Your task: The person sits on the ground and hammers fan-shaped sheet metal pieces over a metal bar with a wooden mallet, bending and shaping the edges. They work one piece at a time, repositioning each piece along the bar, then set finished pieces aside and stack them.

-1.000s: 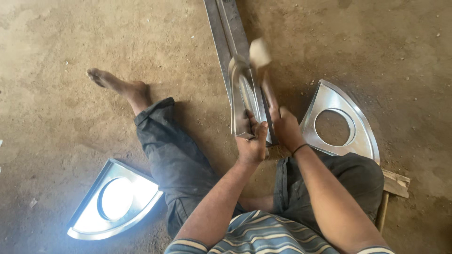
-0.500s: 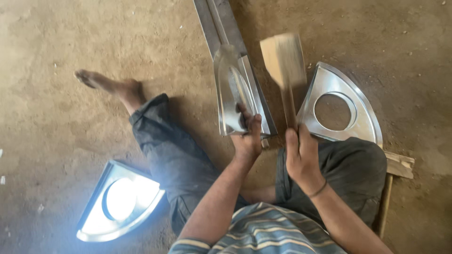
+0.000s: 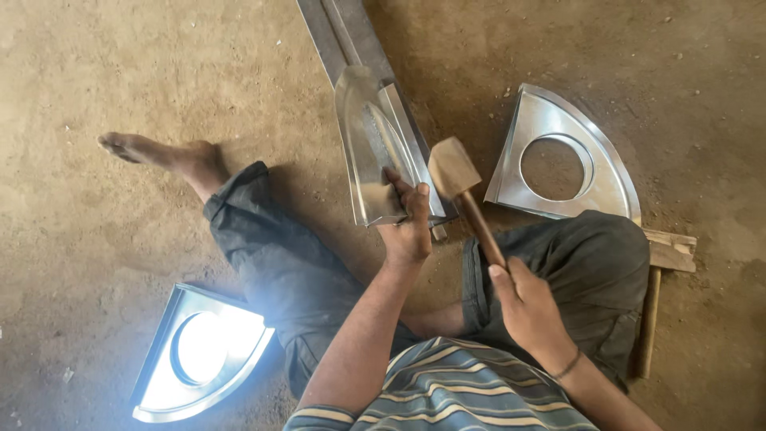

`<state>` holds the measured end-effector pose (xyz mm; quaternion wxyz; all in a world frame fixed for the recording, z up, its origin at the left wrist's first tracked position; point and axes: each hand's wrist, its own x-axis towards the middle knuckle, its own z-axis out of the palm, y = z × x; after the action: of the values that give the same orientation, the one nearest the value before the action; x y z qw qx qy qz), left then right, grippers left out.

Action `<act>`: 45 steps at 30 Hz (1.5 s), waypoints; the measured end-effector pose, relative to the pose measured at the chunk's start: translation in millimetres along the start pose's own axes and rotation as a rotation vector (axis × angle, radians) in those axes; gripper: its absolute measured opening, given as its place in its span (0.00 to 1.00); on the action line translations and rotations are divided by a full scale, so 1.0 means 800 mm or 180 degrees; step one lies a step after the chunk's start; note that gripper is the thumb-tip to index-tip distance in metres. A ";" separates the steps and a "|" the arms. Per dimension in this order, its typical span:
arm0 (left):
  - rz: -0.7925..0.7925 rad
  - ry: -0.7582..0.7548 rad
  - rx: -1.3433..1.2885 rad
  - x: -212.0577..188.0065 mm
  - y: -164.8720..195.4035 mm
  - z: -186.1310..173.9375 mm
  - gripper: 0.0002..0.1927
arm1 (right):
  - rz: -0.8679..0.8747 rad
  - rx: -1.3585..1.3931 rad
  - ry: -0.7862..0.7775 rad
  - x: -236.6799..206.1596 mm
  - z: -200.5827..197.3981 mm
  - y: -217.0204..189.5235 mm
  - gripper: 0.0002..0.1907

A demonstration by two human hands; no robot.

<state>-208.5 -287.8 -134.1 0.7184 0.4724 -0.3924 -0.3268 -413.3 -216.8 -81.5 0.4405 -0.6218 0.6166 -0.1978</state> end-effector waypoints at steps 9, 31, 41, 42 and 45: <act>-0.0250 0.0166 0.0054 0.003 0.026 0.005 0.18 | -0.0176 -0.0182 -0.0033 -0.005 0.008 0.014 0.24; -0.0132 0.0285 0.0142 0.007 0.007 0.000 0.19 | -0.0737 0.0764 0.0539 0.162 0.035 -0.068 0.22; -0.0023 0.0200 -0.0120 0.010 0.015 0.005 0.20 | -0.1052 0.0227 0.0580 0.223 0.063 -0.083 0.20; -0.0086 0.0205 -0.0168 0.009 0.014 0.005 0.20 | -0.1053 0.0046 0.0578 0.228 0.063 -0.086 0.20; -0.0249 0.0260 -0.0240 0.009 0.011 0.009 0.19 | -0.0334 0.0660 0.0080 0.233 0.051 -0.075 0.22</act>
<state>-210.8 -293.8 -121.8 0.7378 0.4729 -0.3313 -0.3496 -315.6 -389.0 -111.3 0.4838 -0.6017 0.5649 -0.2911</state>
